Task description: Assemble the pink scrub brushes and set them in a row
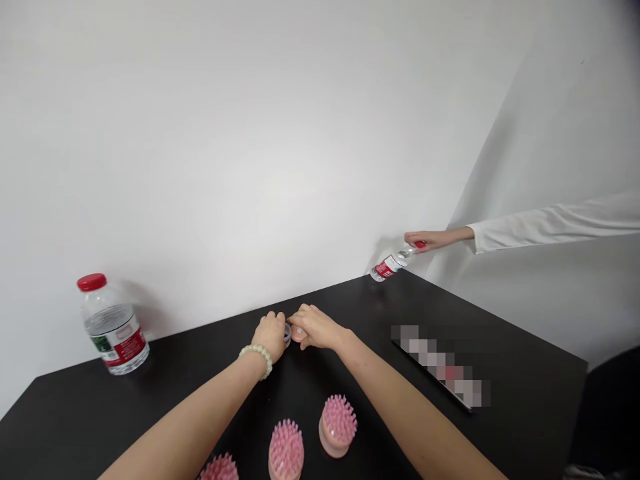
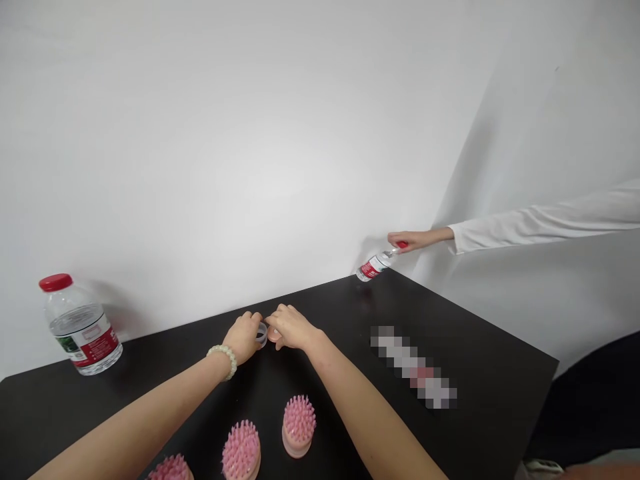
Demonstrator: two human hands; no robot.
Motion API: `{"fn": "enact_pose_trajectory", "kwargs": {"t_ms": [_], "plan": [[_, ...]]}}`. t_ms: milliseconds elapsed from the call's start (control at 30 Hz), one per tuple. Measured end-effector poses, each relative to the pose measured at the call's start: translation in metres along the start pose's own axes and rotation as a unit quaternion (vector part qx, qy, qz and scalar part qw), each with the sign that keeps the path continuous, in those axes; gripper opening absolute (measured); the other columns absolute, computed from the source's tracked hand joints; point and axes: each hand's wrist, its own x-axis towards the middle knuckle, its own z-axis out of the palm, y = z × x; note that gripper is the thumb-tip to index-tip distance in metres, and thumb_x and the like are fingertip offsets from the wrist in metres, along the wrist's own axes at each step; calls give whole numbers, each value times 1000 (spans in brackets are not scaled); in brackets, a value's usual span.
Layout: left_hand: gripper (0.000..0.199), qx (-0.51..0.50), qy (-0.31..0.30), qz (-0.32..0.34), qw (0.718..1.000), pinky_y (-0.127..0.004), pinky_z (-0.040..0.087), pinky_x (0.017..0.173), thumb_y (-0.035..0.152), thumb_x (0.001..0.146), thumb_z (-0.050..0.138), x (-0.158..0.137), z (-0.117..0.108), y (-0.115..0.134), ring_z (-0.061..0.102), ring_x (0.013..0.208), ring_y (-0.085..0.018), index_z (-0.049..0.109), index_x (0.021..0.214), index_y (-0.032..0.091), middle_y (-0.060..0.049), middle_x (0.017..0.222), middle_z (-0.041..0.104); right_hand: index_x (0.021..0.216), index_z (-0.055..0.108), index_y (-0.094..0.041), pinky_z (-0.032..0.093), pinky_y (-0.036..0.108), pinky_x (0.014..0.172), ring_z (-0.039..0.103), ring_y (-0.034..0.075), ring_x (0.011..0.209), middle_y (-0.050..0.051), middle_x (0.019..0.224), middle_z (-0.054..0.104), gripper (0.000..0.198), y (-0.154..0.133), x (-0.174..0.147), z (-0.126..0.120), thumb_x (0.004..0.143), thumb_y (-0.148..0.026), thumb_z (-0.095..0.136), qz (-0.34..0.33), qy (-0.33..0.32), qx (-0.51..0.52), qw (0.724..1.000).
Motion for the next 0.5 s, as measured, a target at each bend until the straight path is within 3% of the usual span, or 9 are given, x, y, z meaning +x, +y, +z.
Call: {"fn": "enact_pose_trajectory", "kwargs": {"t_ms": [167,300,400,500], "plan": [[36,-35,7,-15,999,-47,57,90,34,95,64,-4,-9,-3,66,109,-25,60,127,18,-10,129,64,117,71,-18,50,43,96,57,31,119,11,117,74,51,1,-11,-13,69,-9,86,0,79,37,996],[38,-89,41,-17,995,-49,55,94,34,93,66,-28,-44,-11,65,112,-27,60,127,18,-10,130,63,122,68,-17,47,50,106,52,32,128,13,122,71,43,-20,-45,-47,82,-3,68,33,196,56,979],[50,-153,81,2,985,-43,52,101,28,84,72,-71,-75,-21,63,118,-29,57,130,13,-16,126,64,129,63,-20,49,52,103,54,31,127,13,124,69,35,-60,-96,-68,96,-12,55,55,289,75,953],[43,-206,127,33,970,-39,55,95,32,89,60,-138,-85,-28,64,116,-26,55,129,20,-11,129,64,127,62,-29,54,48,96,62,28,115,8,120,70,33,-108,-154,-64,96,-18,59,47,397,131,907]]}}
